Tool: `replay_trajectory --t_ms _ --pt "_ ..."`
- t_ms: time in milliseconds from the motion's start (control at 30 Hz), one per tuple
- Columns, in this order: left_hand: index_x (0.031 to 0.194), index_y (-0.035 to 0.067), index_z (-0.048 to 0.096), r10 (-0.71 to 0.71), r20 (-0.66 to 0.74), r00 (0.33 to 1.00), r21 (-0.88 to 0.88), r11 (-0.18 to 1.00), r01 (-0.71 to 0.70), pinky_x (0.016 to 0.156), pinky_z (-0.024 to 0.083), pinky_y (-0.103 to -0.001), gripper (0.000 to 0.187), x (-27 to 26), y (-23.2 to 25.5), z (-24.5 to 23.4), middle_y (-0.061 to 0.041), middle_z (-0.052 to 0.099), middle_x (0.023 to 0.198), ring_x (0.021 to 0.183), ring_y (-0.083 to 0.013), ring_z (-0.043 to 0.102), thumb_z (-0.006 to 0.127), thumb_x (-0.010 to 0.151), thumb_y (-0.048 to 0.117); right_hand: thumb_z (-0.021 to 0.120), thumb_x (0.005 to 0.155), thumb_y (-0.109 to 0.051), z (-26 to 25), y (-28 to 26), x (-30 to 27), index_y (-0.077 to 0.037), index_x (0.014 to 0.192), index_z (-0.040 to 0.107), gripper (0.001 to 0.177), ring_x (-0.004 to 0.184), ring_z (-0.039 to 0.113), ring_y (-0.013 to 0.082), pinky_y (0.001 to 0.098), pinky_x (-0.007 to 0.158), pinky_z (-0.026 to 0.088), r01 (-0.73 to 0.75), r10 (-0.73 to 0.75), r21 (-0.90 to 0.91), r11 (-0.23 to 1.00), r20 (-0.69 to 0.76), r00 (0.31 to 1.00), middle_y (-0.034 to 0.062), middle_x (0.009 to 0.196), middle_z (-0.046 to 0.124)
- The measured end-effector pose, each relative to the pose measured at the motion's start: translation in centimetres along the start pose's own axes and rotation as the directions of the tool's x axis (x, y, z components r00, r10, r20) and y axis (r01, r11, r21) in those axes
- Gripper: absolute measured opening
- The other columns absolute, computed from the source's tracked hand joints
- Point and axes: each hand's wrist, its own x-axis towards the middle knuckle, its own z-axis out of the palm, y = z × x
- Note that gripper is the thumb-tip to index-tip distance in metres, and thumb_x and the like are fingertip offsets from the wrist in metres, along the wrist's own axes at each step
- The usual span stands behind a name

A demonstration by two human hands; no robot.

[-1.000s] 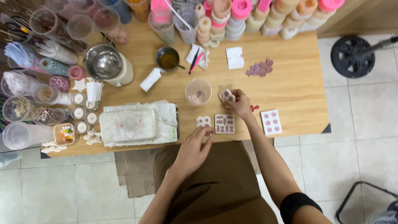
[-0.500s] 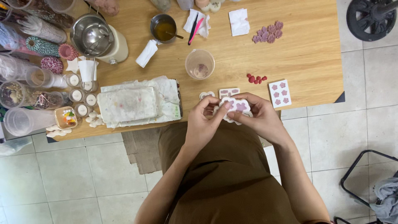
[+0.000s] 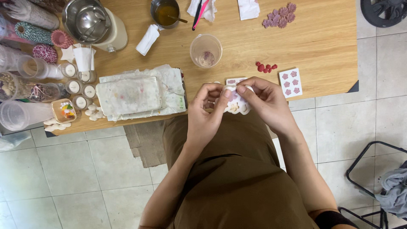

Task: The person organizes and handles small flower-shaped wax decorations by removing them from a mold and placing them onto a surface.

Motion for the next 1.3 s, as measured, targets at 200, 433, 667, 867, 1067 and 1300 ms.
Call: replay_trajectory --t_ms 200,433,667,867,1067,1300 --pt "0.104 0.000 0.069 0.082 0.012 0.997 -0.065 0.995 -0.081 0.073 0.052 -0.021 0.013 0.1 -0.3 -0.9 0.000 0.071 0.095 0.083 -0.0040 0.063 0.067 0.104 0.012 0.068 0.103 -0.017 0.8 -0.4 0.2 -0.002 0.105 0.073 0.016 0.072 0.057 0.0009 0.0194 0.061 0.045 0.007 -0.007 -0.047 0.999 -0.007 1.000 -0.0029 0.085 0.069" --pt "0.101 0.000 0.072 -0.019 0.038 0.999 -0.052 0.998 0.021 0.067 0.046 -0.020 0.015 -0.3 -0.2 -2.0 0.001 0.069 0.087 0.076 -0.0028 0.057 0.068 0.103 0.014 0.067 0.101 -0.015 0.8 -0.8 0.1 -0.003 0.103 0.074 0.014 0.071 0.057 0.0006 0.0193 0.060 0.046 -0.010 0.011 -0.043 0.999 0.015 1.000 -0.0038 0.083 0.069" --pt "0.101 0.000 0.073 -0.051 0.071 0.996 -0.019 0.998 0.053 0.068 0.047 -0.020 0.017 -0.3 0.0 -2.3 0.001 0.070 0.086 0.076 -0.0030 0.056 0.067 0.103 0.015 0.067 0.102 -0.016 0.2 -0.6 0.0 -0.002 0.103 0.074 0.015 0.071 0.054 0.0006 0.0197 0.060 0.045 -0.031 0.032 -0.028 0.999 0.056 0.998 -0.0042 0.083 0.067" --pt "0.107 -0.003 0.070 -0.020 0.020 1.000 -0.198 0.980 0.024 0.078 0.051 -0.020 0.016 -0.7 -0.8 -0.7 -0.001 0.071 0.095 0.088 -0.0042 0.063 0.066 0.105 0.013 0.067 0.106 -0.017 -0.1 -0.5 0.3 0.001 0.110 0.075 0.020 0.077 0.056 0.0035 0.0216 0.066 0.045 -0.015 0.013 0.043 0.999 0.028 1.000 0.0000 0.090 0.070" --pt "0.113 -0.004 0.066 -0.130 -0.066 0.989 -0.315 0.944 0.103 0.078 0.057 -0.023 0.020 -0.4 -1.5 0.2 -0.005 0.075 0.099 0.089 -0.0070 0.068 0.063 0.103 0.013 0.070 0.097 -0.010 0.5 0.0 -0.1 0.005 0.125 0.065 0.032 0.103 0.070 0.0164 0.0352 0.092 0.059 -0.079 0.073 0.360 0.929 0.032 0.997 0.0104 0.113 0.074" --pt "0.119 -0.004 0.064 -0.101 0.081 0.992 -0.234 0.965 0.117 0.077 0.052 -0.022 0.023 -0.1 -1.6 -0.8 -0.007 0.074 0.099 0.088 -0.0072 0.065 0.066 0.102 0.010 0.066 0.100 -0.011 1.1 1.3 -0.3 0.003 0.122 0.069 0.026 0.100 0.070 0.0132 0.0314 0.088 0.059 -0.082 0.118 0.404 0.911 -0.067 0.991 0.0083 0.110 0.075"
